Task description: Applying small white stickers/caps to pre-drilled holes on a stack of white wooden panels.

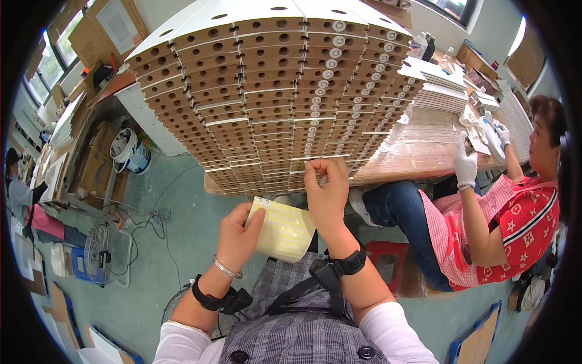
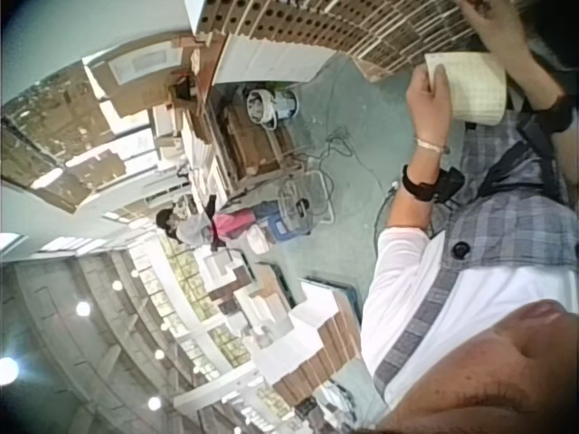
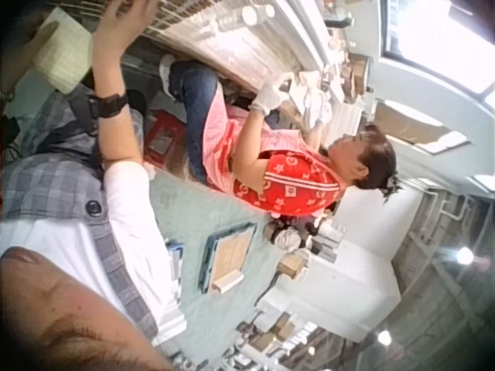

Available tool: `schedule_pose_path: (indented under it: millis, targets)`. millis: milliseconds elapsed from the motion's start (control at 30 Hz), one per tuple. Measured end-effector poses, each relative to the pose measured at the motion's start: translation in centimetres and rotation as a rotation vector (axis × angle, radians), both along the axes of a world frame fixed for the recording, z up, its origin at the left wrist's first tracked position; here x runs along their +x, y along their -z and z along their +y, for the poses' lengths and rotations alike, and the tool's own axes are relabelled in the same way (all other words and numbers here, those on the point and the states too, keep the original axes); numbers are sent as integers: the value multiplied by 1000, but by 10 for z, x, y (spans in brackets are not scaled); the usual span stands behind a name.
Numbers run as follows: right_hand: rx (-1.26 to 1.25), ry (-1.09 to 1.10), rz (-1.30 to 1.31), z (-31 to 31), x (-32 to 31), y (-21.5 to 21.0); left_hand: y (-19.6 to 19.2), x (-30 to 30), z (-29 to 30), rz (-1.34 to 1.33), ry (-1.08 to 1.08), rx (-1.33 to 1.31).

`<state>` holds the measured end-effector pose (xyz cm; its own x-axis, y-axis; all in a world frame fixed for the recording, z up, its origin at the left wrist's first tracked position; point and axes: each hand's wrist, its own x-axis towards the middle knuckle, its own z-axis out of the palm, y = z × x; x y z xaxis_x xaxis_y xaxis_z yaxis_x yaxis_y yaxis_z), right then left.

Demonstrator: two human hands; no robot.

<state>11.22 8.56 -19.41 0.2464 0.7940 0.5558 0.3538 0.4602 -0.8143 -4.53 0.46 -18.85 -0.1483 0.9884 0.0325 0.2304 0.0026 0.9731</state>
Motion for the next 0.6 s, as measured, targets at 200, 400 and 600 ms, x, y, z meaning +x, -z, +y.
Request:
schedule_pose_path:
  millis: [200,400,600]
  targets:
    - [7,127,-96,8,-5,0,-3,1,7,17,1,0]
    - [57,279,-293,15,0,-10,-5,9,15,2,-4,-16]
    - [-22,255,-404,18,25,-5,-8,18,20,29,-2,8]
